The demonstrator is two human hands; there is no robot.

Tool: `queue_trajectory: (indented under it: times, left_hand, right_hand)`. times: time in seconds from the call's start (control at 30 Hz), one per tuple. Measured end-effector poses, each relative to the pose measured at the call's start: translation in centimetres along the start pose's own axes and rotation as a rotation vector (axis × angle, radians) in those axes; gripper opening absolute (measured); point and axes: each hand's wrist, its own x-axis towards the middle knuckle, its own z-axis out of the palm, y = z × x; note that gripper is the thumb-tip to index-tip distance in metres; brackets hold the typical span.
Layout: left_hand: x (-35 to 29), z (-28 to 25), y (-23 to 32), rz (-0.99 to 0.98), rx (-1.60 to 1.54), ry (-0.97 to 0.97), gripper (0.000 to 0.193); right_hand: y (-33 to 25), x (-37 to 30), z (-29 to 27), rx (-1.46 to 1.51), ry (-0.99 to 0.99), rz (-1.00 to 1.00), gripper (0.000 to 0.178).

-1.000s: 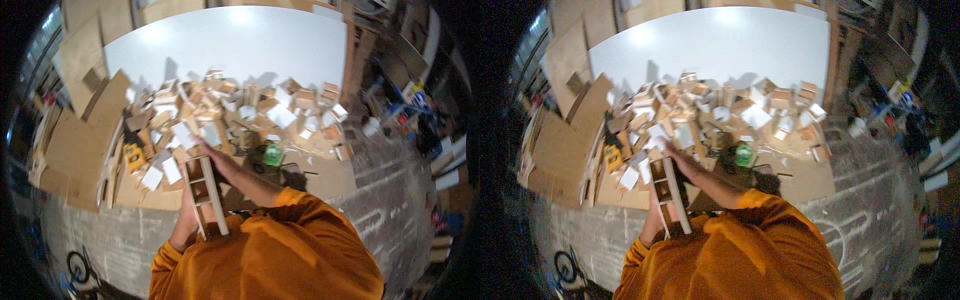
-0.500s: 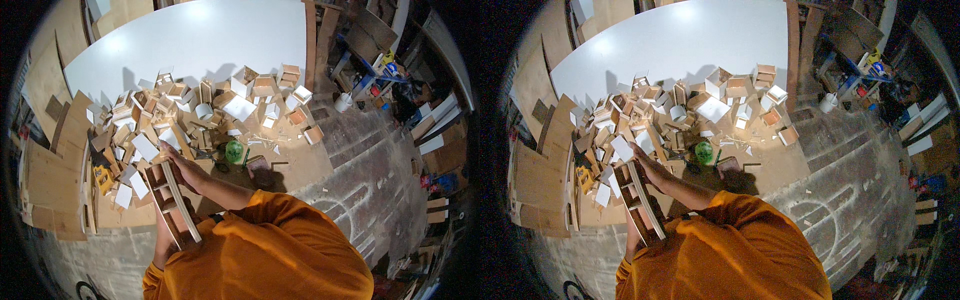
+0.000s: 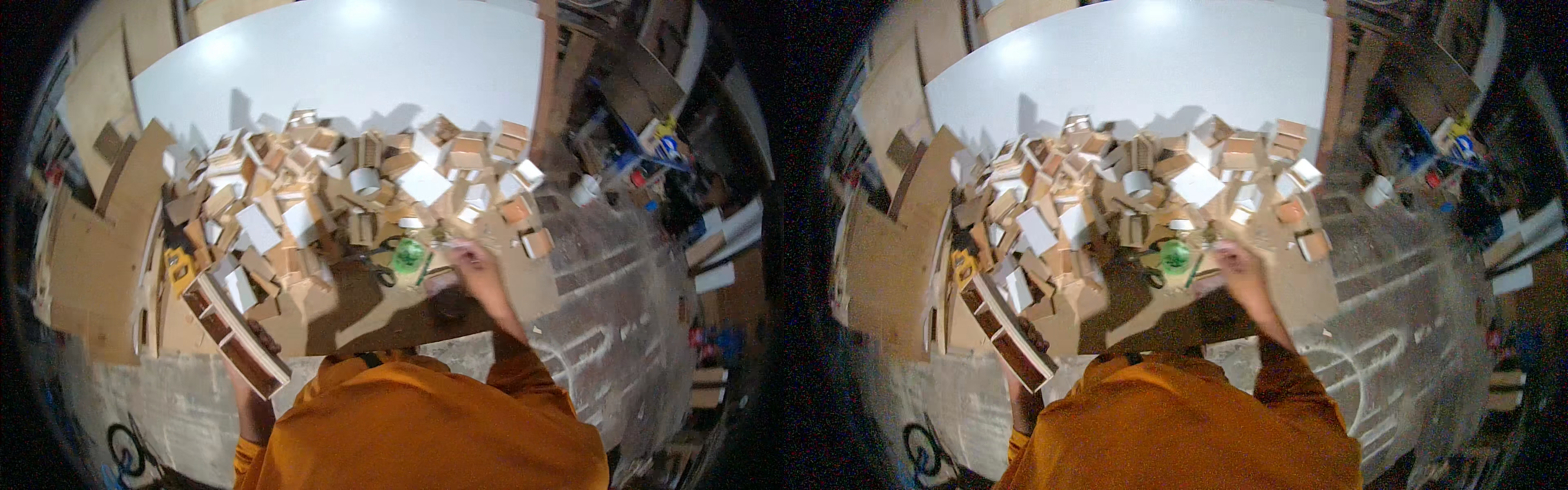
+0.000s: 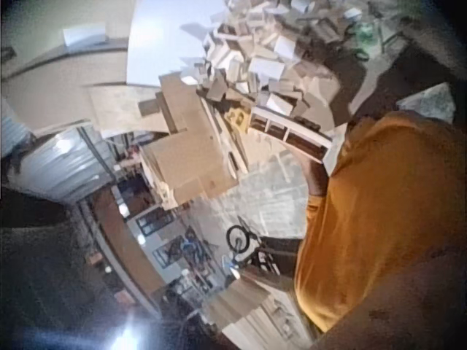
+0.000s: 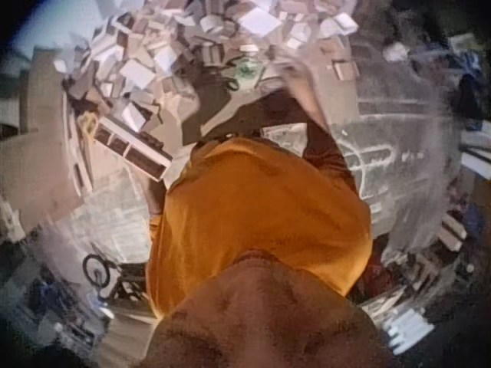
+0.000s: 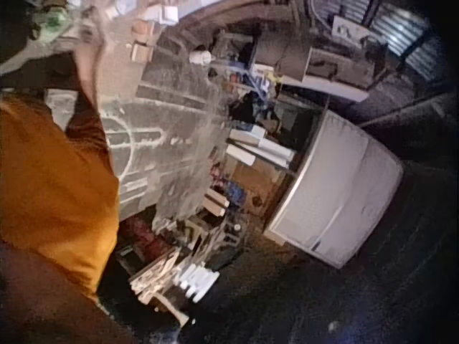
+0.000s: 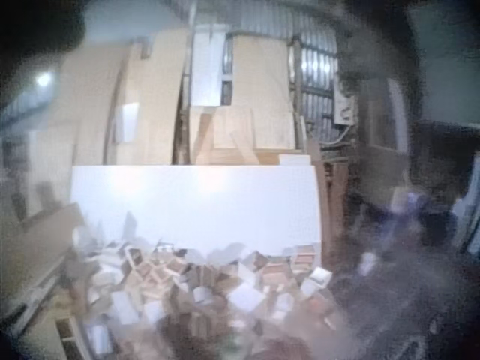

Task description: The person applies glue to wooden pieces and assembles a small wooden model structure at a workbench.

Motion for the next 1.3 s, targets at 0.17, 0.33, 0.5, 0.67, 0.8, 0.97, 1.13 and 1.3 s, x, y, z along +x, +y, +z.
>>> queue_trajectory:
  times: [0.17,0.33,0.5,0.67,0.8,0.97,1.13,1.3]
  left_hand:
    - [0.8,-1.9,1.4,0.092,-0.093,0.01,0.048]
    - [-0.4,-1.5,3.5,0.13,-0.157,0.05,0.05]
    - [-2.7,-3.6,4.6,0.242,-0.204,0.11,0.054]
    - [-5.6,-6.0,4.7,0.351,-0.169,0.189,0.047]
    - [-7.0,-9.3,3.9,0.344,-0.244,0.223,0.051]
    - [-7.8,-11.6,3.8,0.312,-0.286,0.322,0.054]
    - [-8.5,-12.5,5.0,0.214,-0.309,0.434,0.07]
    - [-7.9,-13.6,6.4,0.138,-0.176,0.481,0.077]
  right_hand:
    - [-1.4,0.8,0.4,0.055,-0.037,0.036,0.022]
    - [-2.9,0.7,8.7,-0.019,-0.38,-0.193,0.024]
    - [-6.1,2.2,14.2,-0.251,-0.521,-0.384,0.022]
    - [-5.4,3.6,17.7,-0.296,-0.526,-0.401,0.021]
    - [-7.2,2.7,21.6,-0.255,-0.671,-0.399,0.024]
    - [-7.9,1.8,28.3,-0.318,-0.799,-0.368,0.049]
    - [-9.6,0.7,34.7,-0.449,-0.635,-0.598,0.081]
    - [-8.1,2.1,37.8,-0.756,-0.597,-0.763,0.094]
